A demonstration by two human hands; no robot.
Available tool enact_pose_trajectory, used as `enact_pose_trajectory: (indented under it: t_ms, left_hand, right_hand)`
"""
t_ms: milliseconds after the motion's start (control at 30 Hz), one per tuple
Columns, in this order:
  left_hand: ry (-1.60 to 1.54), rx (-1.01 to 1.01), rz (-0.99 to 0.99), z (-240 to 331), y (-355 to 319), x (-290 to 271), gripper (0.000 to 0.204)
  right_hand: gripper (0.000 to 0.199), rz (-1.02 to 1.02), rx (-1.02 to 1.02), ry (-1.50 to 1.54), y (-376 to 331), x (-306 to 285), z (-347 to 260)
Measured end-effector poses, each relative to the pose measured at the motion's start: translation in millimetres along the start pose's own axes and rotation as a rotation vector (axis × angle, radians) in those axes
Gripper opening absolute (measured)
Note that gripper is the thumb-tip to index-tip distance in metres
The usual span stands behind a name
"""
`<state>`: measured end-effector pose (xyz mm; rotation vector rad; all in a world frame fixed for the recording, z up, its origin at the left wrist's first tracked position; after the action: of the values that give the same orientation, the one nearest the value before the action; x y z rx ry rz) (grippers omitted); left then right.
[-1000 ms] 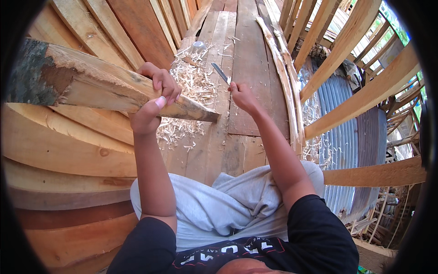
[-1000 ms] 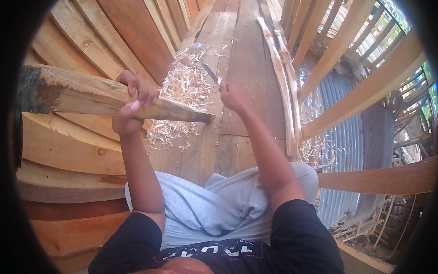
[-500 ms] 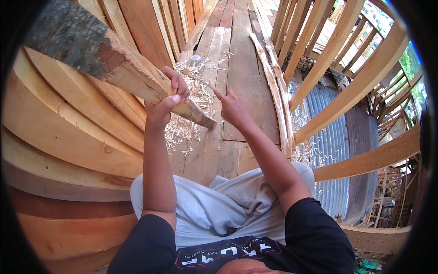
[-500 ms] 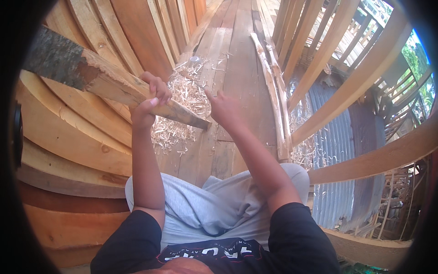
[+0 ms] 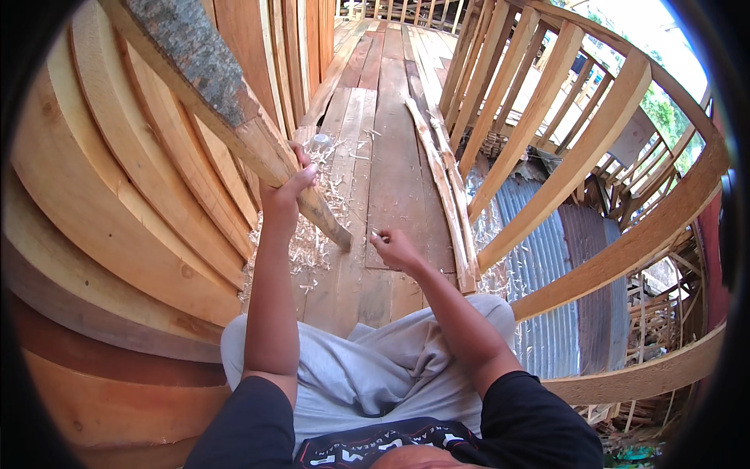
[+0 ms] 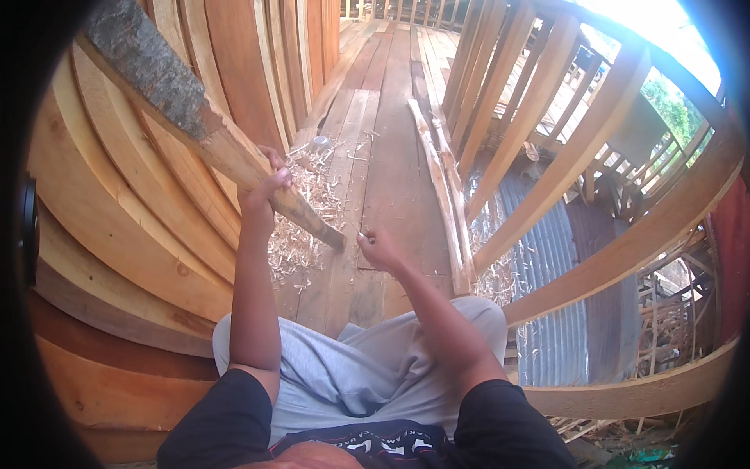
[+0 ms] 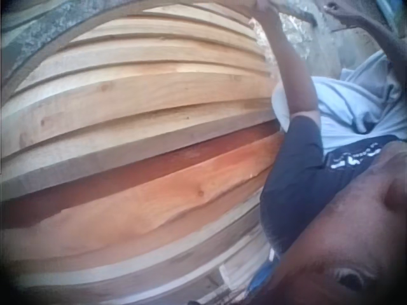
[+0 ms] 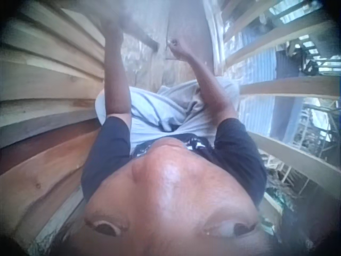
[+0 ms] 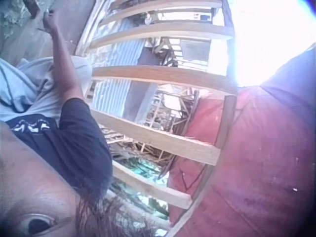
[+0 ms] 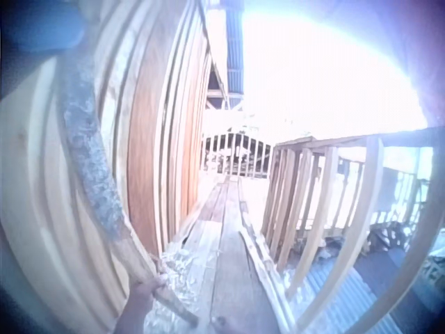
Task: The person sits cross-legged and uses a knife to shave thin layers from a curved wooden plank, producing wood shavings that accumulate on the floor. The person repeatedly repositions the plank and continues carving along its length.
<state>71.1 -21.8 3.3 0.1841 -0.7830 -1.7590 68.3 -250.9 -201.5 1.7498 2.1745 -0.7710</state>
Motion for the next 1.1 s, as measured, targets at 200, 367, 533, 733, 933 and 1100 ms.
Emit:
enact_pose_trajectory:
  t_ms: [200, 367, 533, 733, 933, 1100]
  left_hand:
    - [0.003, 0.051, 0.044, 0, -5, -5, 0.019]
    - [-0.070, 0.055, -0.051, 1, -3, 4, 0.020]
    - [-0.100, 0.048, -0.074, -10, -2, 14, 0.018]
    - [-0.009, 0.058, 0.013, -6, -3, 17, 0.019]
    - [0.081, 0.004, -0.007, -8, 1, 32, 0.022]
    - [0.012, 0.059, -0.092, -9, -1, 27, 0.024]
  right_hand:
    - [0.042, -0.248, 0.033, 0.260, 0, 21, -10]
    - [0.039, -0.376, 0.156, 0.503, 29, 41, -3]
    - [0.057, -0.311, 0.391, 0.373, 38, 59, 36]
    - [0.062, -0.069, 0.048, 0.098, 23, 42, -51]
    - [0.051, -0.254, 0.095, -0.202, 39, 38, 0]
    - [0.050, -0.250, 0.136, -0.050, 17, 22, -46]
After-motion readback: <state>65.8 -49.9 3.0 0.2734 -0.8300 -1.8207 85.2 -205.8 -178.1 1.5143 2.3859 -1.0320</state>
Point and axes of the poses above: each hand's wrist, its own y-axis towards the middle knuckle, its own x-axis out of the palm, z = x × y, the point moved 4 cm from there along y, towards the middle knuckle, and after that the axes turned 11 degrees about -z, right-handed, at the moved point
